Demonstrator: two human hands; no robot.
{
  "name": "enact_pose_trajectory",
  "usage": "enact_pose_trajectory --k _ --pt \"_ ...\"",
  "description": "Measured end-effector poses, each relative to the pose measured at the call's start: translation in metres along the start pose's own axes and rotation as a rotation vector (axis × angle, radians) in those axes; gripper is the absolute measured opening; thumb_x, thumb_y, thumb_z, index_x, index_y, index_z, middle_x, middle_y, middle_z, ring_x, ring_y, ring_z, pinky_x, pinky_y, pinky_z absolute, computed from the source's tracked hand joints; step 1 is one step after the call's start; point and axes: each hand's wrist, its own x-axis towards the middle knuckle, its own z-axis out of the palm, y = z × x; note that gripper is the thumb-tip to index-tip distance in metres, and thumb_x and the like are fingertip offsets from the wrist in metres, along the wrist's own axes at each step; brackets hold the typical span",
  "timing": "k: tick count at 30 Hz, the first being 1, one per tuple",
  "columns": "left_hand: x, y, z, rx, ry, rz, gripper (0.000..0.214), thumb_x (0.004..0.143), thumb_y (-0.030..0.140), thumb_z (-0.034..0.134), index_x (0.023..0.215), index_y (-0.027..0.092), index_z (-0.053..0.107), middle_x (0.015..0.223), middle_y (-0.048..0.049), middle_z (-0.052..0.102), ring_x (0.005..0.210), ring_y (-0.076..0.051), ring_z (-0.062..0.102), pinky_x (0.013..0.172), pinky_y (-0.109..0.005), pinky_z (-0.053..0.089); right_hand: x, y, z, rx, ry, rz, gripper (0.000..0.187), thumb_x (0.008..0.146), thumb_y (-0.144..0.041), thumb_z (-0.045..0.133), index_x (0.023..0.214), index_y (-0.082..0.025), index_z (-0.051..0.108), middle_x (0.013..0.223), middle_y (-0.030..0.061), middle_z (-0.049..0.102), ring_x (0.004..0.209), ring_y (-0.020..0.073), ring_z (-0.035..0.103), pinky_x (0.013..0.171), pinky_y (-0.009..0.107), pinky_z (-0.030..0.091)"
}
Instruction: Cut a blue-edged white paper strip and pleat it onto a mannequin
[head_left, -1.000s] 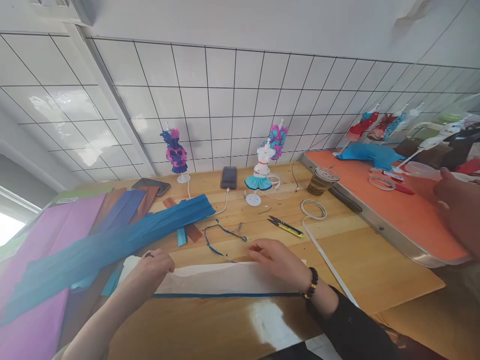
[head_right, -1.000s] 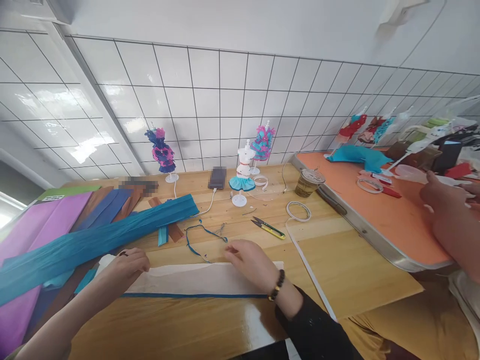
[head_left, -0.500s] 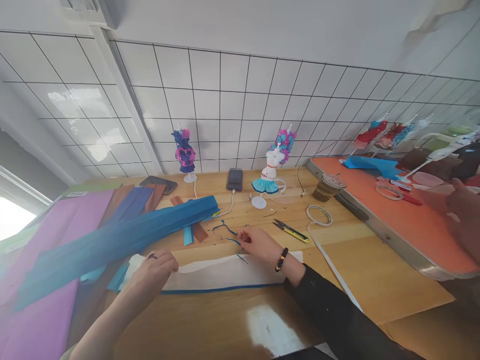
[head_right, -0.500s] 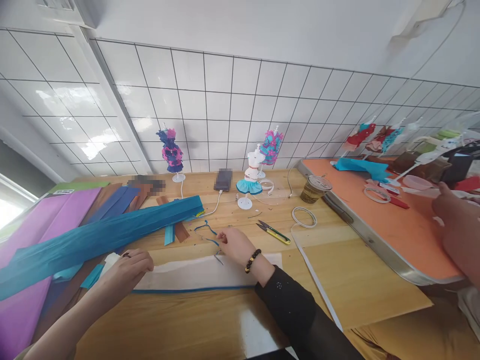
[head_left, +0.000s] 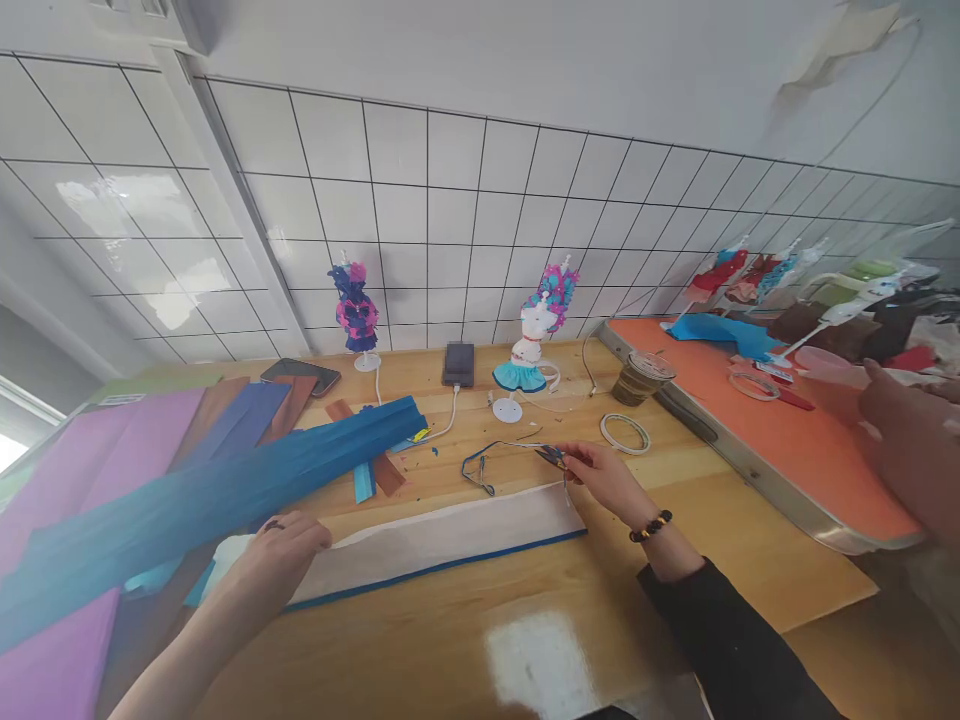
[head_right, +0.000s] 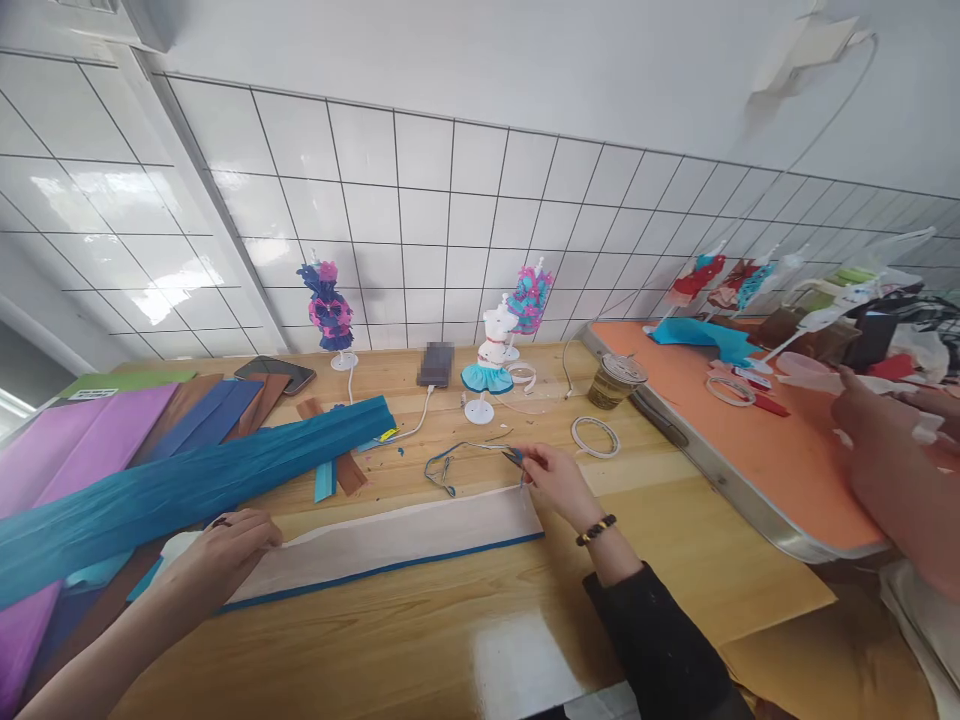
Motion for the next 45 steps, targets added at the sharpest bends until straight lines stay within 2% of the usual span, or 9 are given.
enact_pose_trajectory --k 6,10,16,20,24,28,32,36,45 --pt "0.025 0.026 -0.015 -0.022 -0.132 -0.112 0.045 0.08 0.042 0.054 0.124 0.03 0.052 0.119 -0.0055 0.061 0.108 -0.026 0.056 0.085 -0.035 0.045 -0.028 -0.009 -0.033 0.032 0.131 -0.032 0.033 0.079 -0.039 0.052 0.098 -0.015 0.064 0.071 0.0047 0.066 0.068 0.0182 0.062 0.067 0.032 0.052" --pt "0.072 0.086 -0.01 -0.141 -0.175 -0.096 0.053 0.086 0.047 0.045 0.133 0.023 0.043 0.127 -0.0112 0.057 0.116 -0.028 0.052 0.094 -0.04 0.04 -0.05 -0.033 -0.03 0.028 0.158 -0.209 0.028 0.085 -0.039 0.049 0.096 -0.019 0.065 0.084 0.0065 0.066 0.072 0.0177 0.063 0.069 0.032 0.053" --pt "0.141 0.168 0.034 -0.246 -0.166 -0.264 0.07 0.08 0.04 0.055 0.139 0.009 0.032 0.114 -0.0251 0.06 0.106 -0.038 0.058 0.084 -0.045 0.042 -0.074 -0.047 -0.027 0.004 0.087 -0.42 0.022 0.091 -0.032 0.046 0.096 -0.021 0.064 0.083 0.007 0.062 0.076 0.0173 0.061 0.071 0.031 0.052" --pt "0.165 0.178 0.061 -0.39 -0.11 -0.28 0.056 0.079 0.014 0.05 0.133 0.011 0.04 0.115 -0.0235 0.059 0.107 -0.031 0.056 0.086 -0.04 0.041 -0.079 -0.025 -0.023 0.061 0.027 -0.408 0.022 0.09 -0.033 0.046 0.096 -0.022 0.065 0.083 0.0072 0.063 0.075 0.0178 0.061 0.069 0.031 0.052" --pt "0.179 0.171 0.07 -0.581 -0.07 -0.288 0.038 0.078 0.011 0.048 0.115 0.015 0.056 0.094 -0.0141 0.065 0.092 -0.026 0.061 0.078 -0.037 0.045 -0.077 0.001 -0.012 0.225 0.003 -0.282 0.025 0.088 -0.038 0.05 0.095 -0.021 0.066 0.087 0.0081 0.064 0.073 0.0178 0.063 0.068 0.032 0.054" --pt "0.182 0.179 0.054 -0.861 -0.041 -0.305 0.047 0.081 0.021 0.05 0.126 0.015 0.043 0.079 -0.0032 0.057 0.061 -0.014 0.06 0.058 -0.028 0.049 -0.069 0.009 -0.001 0.462 0.023 -0.126 0.034 0.081 -0.046 0.058 0.1 -0.018 0.062 0.084 0.0067 0.063 0.067 0.0163 0.062 0.066 0.033 0.056" --pt "0.168 0.205 0.034 -1.122 -0.027 -0.305 0.055 0.079 0.032 0.056 0.128 0.015 0.036 0.079 -0.0011 0.054 0.062 -0.012 0.06 0.059 -0.028 0.049 -0.061 0.0 0.009 0.635 -0.004 -0.078 0.041 0.076 -0.046 0.062 0.105 -0.017 0.056 0.077 0.0024 0.058 0.065 0.0144 0.06 0.065 0.032 0.055" --pt "0.142 0.228 0.031 -1.636 -0.135 -0.403 0.062 0.066 0.025 0.073 0.121 0.018 0.045 0.082 -0.0008 0.055 0.064 -0.012 0.058 0.061 -0.028 0.046 -0.057 -0.005 0.022 0.647 -0.079 -0.123 0.038 0.08 -0.041 0.059 0.109 -0.018 0.052 0.077 0.0025 0.059 0.068 0.0153 0.06 0.066 0.031 0.052" --pt "0.116 0.229 0.06 -1.417 0.042 -0.584 0.049 0.064 0.046 0.073 0.096 0.011 0.063 0.061 0.0018 0.054 0.049 -0.007 0.049 0.05 -0.023 0.037 -0.062 0.0 0.041 0.539 -0.351 -0.191 0.032 0.088 -0.036 0.05 0.115 -0.019 0.05 0.085 0.0055 0.064 0.079 0.0178 0.064 0.075 0.033 0.054"
